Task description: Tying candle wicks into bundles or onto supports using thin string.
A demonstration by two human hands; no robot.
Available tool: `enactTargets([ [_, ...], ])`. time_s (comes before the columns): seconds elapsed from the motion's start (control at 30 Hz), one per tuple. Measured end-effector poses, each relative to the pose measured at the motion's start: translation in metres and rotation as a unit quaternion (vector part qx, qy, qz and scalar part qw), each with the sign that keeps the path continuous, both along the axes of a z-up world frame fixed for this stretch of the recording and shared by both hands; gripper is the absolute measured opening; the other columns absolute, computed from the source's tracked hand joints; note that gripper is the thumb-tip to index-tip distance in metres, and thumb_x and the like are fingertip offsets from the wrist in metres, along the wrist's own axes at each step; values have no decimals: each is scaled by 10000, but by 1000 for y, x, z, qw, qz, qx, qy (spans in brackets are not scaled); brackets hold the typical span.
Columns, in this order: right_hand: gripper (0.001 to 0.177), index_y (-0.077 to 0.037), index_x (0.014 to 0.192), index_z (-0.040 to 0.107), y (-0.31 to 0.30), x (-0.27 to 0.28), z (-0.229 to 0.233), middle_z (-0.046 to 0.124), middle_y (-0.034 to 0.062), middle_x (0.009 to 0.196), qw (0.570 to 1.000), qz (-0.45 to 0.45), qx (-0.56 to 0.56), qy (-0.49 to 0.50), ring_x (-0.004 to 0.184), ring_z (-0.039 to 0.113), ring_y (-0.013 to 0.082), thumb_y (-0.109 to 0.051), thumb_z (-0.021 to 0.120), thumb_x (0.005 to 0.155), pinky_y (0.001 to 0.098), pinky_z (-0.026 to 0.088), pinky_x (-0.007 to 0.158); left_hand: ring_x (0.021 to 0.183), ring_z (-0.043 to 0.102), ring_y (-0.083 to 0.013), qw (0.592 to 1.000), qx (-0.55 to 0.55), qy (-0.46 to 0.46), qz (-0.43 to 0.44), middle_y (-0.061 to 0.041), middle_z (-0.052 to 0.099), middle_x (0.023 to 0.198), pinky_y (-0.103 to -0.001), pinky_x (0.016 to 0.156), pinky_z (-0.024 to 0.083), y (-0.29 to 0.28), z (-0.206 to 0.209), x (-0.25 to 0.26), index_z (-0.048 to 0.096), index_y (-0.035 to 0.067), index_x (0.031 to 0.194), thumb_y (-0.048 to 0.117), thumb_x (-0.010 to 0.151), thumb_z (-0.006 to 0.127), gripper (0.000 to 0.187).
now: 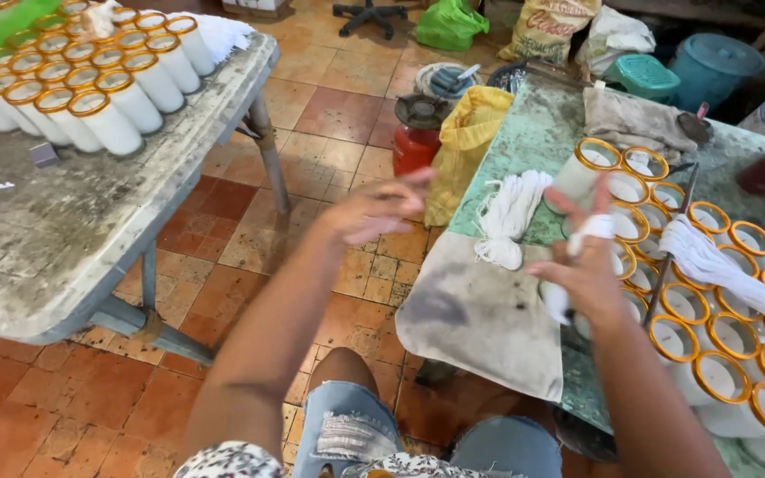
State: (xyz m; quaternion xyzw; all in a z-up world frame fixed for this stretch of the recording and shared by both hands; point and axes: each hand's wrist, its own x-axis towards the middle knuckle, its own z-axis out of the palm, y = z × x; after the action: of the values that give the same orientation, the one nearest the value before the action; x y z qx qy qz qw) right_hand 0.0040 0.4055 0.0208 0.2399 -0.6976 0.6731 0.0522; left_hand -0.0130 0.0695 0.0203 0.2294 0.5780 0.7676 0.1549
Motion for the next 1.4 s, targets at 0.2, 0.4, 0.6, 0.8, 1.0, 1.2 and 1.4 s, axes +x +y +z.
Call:
enactTargets([
  [0.2, 356, -51, 757, 474, -63, 5, 2, 550, 58, 950, 965, 142, -147, 167, 770, 556, 77, 1, 815, 847, 313, 639, 785, 957, 733, -212, 956, 162, 26, -242, -111, 642, 1104, -361, 846, 634, 94, 18, -20, 630, 0, 1044, 127, 1009, 681, 141],
  [0.4, 307, -34, 634, 525, -29, 23, -7, 492, 51, 566, 958, 244, -77, 130, 441, 368, 114, 27, 651, 907, 234, 376, 440, 830, 780, -223, 960, 88, -25, -264, -194, 744, 1045, -358, 813, 659, 78, 22, -33, 662, 8, 1074, 133, 988, 698, 156],
  [0.6, 473, -59, 649, 597, -39, 57, 4, 482, -10, 475, 953, 273, 129, 33, 455, 383, 84, -223, 489, 1079, 238, 405, 465, 643, 457, -28, 963, -42, -45, -263, -14, 605, 781, -139, 513, 391, 86, 17, -16, 717, 49, 1036, 104, 915, 784, 148],
  [0.8, 142, 56, 994, 708, -21, 39, -46, 480, -3, 580, 978, 193, 44, -71, 457, 436, 43, -77, 662, 975, 228, 403, 430, 613, 424, 5, 989, -64, 14, -134, 45, 520, 710, -128, 481, 361, 70, 13, -4, 730, 45, 1023, 119, 913, 780, 142],
  [1.0, 198, -121, 920, 603, -39, 47, -68, 558, 4, 839, 849, 167, -280, -416, 725, 534, 174, -296, 583, 1011, 142, 326, 391, 951, 505, -200, 947, -176, 263, 51, -84, 498, 1084, -321, 832, 490, 103, -21, 44, 750, 132, 1004, 216, 946, 742, 103],
  [1.2, 165, -104, 879, 580, -43, 55, -111, 434, -150, 737, 752, 268, -406, -445, 673, 507, -11, -167, 534, 1024, 174, 298, 491, 881, 610, -257, 930, -284, 227, 43, -73, 441, 1168, -362, 801, 577, 113, -37, 80, 773, 196, 1015, 243, 949, 731, 92],
  [1.4, 149, 0, 1069, 637, -37, 53, -129, 652, 107, 865, 936, -43, -266, -225, 739, 545, 169, -68, 695, 949, 260, 403, 501, 892, 514, -111, 947, -40, 104, 300, -54, 491, 1039, -237, 777, 448, 134, -96, 69, 767, 98, 1013, 189, 921, 779, 131],
])
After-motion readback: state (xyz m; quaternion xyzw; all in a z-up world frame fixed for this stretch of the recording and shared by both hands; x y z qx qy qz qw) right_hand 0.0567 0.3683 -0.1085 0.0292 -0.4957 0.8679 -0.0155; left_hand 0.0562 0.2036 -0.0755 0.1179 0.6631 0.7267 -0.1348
